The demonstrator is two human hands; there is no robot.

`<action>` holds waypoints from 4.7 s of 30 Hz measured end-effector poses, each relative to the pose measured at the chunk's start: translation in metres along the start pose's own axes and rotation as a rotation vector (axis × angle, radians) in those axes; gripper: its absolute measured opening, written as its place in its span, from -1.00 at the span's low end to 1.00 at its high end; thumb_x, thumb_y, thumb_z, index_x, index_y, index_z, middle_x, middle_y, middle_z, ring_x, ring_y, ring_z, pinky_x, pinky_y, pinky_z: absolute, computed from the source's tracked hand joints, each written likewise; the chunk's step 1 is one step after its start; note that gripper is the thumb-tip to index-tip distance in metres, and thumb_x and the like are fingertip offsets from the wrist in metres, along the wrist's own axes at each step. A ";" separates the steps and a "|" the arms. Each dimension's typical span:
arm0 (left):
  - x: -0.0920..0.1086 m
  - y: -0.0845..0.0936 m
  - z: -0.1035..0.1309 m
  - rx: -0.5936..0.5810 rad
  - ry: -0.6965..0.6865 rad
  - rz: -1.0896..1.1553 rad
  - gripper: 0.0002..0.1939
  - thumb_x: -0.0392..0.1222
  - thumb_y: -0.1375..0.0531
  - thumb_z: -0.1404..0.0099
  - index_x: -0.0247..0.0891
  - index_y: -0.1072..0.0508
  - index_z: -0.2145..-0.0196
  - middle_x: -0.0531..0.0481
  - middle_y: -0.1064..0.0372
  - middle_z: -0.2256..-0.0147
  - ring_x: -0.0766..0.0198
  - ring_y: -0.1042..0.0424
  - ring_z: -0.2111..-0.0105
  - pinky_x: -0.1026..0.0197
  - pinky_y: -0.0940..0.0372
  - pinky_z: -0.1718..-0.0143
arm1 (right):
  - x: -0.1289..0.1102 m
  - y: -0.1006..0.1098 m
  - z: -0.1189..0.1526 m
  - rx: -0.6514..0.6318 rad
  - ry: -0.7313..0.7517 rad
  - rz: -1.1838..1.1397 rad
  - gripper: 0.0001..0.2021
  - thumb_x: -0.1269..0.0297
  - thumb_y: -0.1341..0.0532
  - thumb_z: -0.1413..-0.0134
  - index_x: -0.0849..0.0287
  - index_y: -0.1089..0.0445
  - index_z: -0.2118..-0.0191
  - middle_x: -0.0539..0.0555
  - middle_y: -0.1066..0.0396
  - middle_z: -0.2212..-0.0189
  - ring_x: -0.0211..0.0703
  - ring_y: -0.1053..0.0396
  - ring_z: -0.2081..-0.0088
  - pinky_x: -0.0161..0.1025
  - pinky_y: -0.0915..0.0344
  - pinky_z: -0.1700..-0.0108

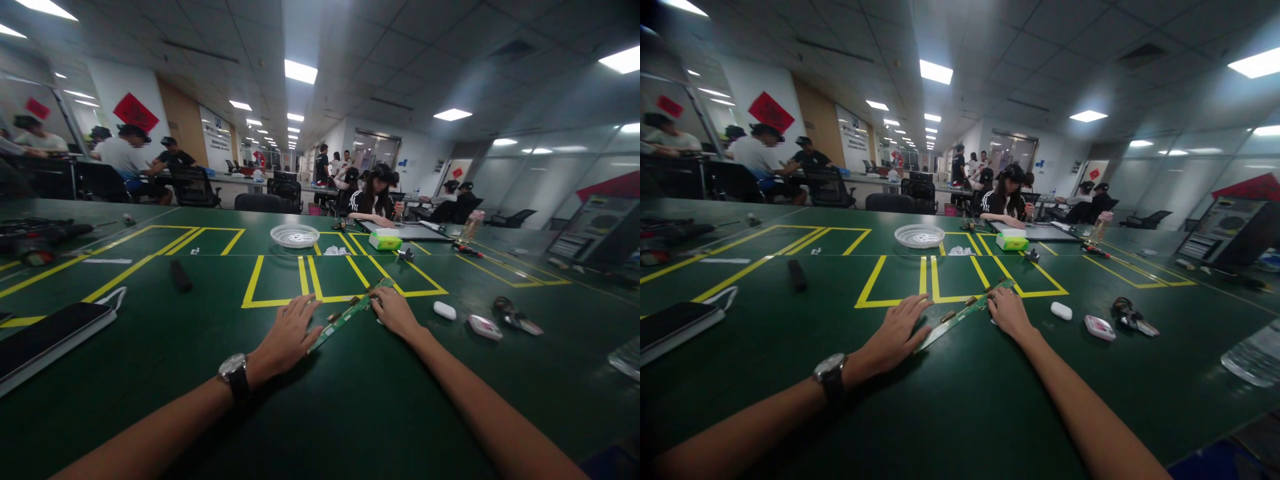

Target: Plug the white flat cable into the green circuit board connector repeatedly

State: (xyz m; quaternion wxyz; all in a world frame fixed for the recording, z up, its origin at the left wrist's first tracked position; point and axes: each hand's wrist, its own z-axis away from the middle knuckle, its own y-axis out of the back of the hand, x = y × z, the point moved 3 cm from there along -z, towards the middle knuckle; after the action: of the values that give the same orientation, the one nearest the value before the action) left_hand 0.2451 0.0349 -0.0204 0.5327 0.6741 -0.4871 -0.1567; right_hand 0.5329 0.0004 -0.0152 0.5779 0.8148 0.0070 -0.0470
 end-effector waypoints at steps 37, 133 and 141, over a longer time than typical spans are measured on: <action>-0.003 -0.006 0.002 -0.118 -0.027 0.035 -0.52 0.08 0.07 -0.50 -0.09 -0.12 -0.28 -0.09 -0.07 -0.28 0.05 -0.04 -0.27 -0.08 -0.03 -0.23 | 0.030 -0.014 0.004 -0.149 -0.035 -0.028 -0.53 0.07 0.07 -0.33 0.08 -0.20 -0.25 0.19 -0.16 -0.25 0.08 -0.07 -0.28 0.09 -0.03 -0.22; -0.003 0.000 -0.003 -0.095 -0.037 0.229 -0.58 0.05 -0.08 -0.43 -0.07 -0.27 -0.18 -0.05 -0.21 -0.22 0.01 -0.16 -0.22 -0.13 -0.06 -0.20 | -0.101 0.042 0.041 -0.264 0.615 -0.432 -0.57 0.46 -0.17 -0.19 0.05 -0.32 -0.16 0.13 -0.29 -0.16 -0.04 -0.22 -0.18 -0.03 -0.16 -0.20; -0.014 0.003 -0.007 0.114 0.085 0.410 -0.69 -0.09 -0.03 -0.43 -0.17 -0.35 -0.06 -0.11 -0.29 -0.12 0.07 -0.23 -0.15 -0.05 -0.13 -0.21 | -0.065 0.020 0.021 -0.193 0.513 -0.277 -0.62 0.46 -0.07 -0.24 0.11 -0.38 -0.12 0.14 -0.35 -0.12 -0.04 -0.28 -0.14 -0.02 -0.19 -0.19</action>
State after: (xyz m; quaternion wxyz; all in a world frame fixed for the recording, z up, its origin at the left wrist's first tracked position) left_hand 0.2426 0.0505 -0.0192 0.5345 0.5959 -0.5993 0.0110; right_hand 0.4678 -0.0232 0.0018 0.6202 0.7325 0.2680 0.0828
